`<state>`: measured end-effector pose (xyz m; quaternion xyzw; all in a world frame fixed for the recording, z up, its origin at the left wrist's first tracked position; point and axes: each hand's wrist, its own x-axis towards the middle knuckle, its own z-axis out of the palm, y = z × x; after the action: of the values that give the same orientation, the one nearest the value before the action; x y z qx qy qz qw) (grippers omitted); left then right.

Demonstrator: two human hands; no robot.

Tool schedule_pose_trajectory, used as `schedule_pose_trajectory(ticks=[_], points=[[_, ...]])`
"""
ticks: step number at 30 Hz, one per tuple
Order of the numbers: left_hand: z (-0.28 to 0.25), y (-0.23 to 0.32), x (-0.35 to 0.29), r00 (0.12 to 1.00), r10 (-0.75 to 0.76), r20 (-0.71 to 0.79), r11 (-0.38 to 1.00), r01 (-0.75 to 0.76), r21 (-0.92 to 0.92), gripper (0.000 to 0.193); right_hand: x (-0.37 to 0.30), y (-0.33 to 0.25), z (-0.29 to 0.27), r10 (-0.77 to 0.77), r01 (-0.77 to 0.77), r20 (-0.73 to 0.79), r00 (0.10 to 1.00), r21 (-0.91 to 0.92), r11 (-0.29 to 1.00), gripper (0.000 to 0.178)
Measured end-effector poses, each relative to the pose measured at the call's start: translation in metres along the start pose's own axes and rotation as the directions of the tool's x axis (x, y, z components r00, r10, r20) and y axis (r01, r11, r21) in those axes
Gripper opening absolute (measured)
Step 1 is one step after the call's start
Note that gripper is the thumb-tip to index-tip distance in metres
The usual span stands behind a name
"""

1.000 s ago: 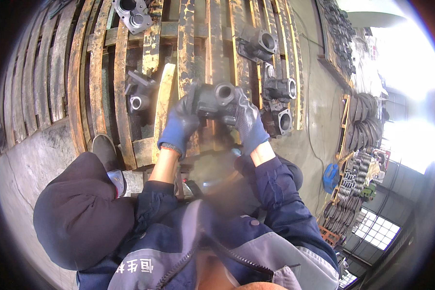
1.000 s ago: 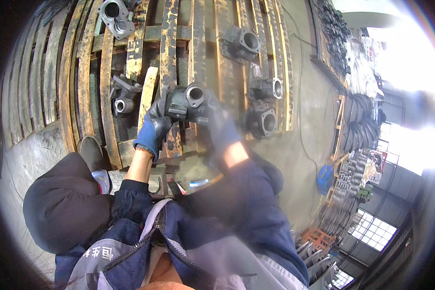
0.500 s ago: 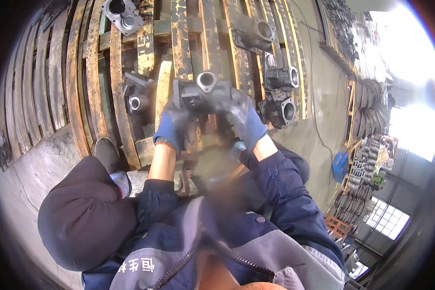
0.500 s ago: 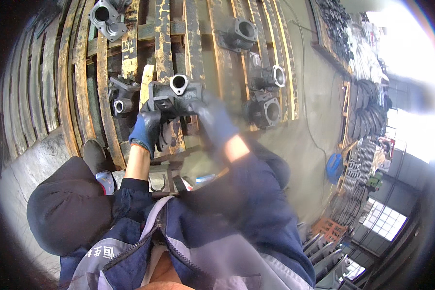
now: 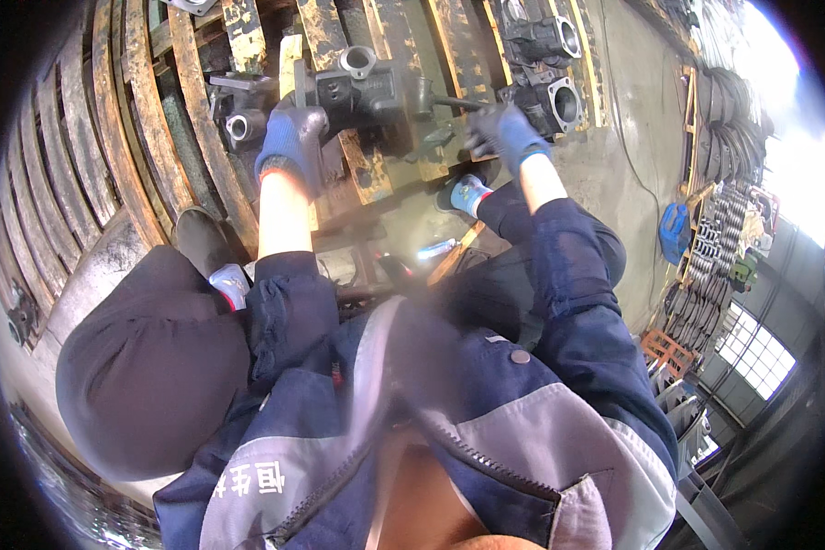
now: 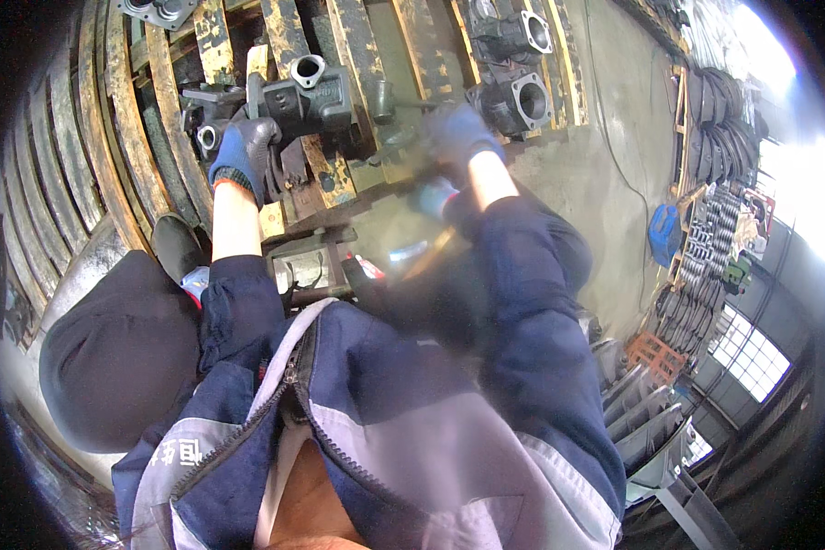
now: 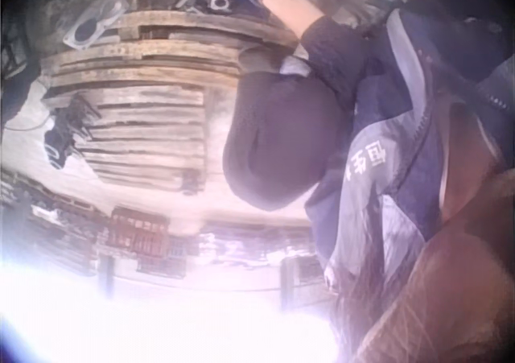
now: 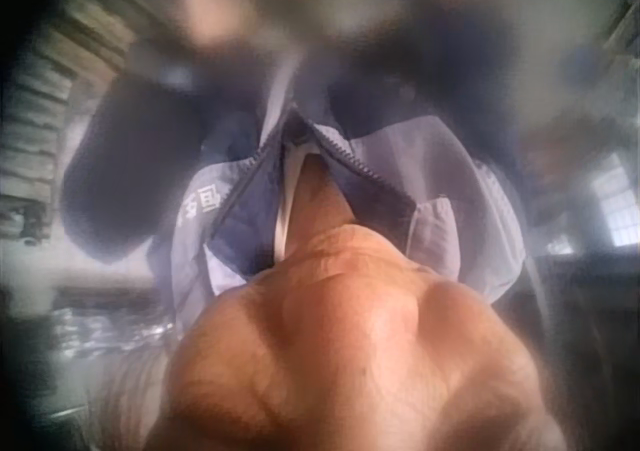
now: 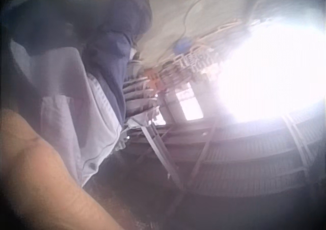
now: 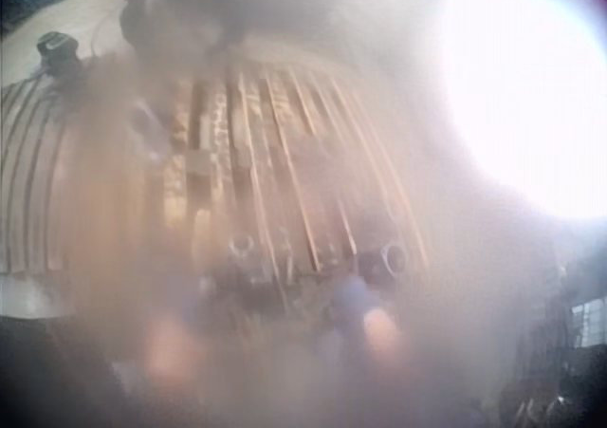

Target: The person sits on the floor and repeatedly picks up dark metal parts from a wooden pallet, wipes them with a cloth, and places them back. The person handles multiple similar parts one at a time, turning them over to wipe different surfaces.

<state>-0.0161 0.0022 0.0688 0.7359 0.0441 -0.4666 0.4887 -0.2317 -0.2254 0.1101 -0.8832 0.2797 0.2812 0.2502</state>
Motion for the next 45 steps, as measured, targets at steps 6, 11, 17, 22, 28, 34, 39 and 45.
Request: schedule_pose_trajectory(ticks=[6,11,17,22,28,34,39,45], points=[[0.001,-0.018,0.017,0.986,0.156,0.061,0.983,-0.149,-0.109,0.047,0.001,-0.030,0.061,0.519,-0.530,-0.106,0.848,-0.179,0.829,0.047],[-0.009,-0.018,0.003,0.976,0.203,0.082,0.968,-0.187,-0.166,0.041,0.022,-0.013,0.094,0.257,-0.402,-0.336,0.906,-0.492,0.773,0.035],[-0.015,-0.002,-0.013,0.977,0.198,0.082,0.980,-0.199,0.007,0.033,0.049,0.005,0.132,-0.152,-0.152,-0.297,0.943,-0.787,0.598,0.020],[-0.020,0.003,-0.003,0.986,0.137,0.095,0.944,-0.159,0.290,0.024,0.031,-0.023,0.102,-0.012,-0.105,-0.146,0.989,-0.767,0.632,0.026],[-0.022,-0.008,0.028,0.950,0.258,0.177,0.831,-0.311,0.460,0.022,0.000,-0.067,0.074,0.317,-0.321,-0.050,0.947,-0.153,0.935,0.036],[-0.018,-0.023,0.043,0.930,0.315,0.190,0.832,-0.367,0.415,0.022,-0.025,-0.049,0.082,0.165,-0.159,-0.103,0.981,0.062,0.985,0.040],[-0.020,-0.021,0.048,0.917,0.338,0.213,0.822,-0.398,0.408,0.022,-0.044,-0.056,0.129,-0.044,0.042,-0.007,0.999,-0.194,0.980,0.030],[-0.019,-0.023,0.054,0.908,0.348,0.234,0.814,-0.416,0.406,0.022,-0.063,-0.089,0.131,0.260,-0.210,0.089,0.962,-0.373,0.904,0.026]])
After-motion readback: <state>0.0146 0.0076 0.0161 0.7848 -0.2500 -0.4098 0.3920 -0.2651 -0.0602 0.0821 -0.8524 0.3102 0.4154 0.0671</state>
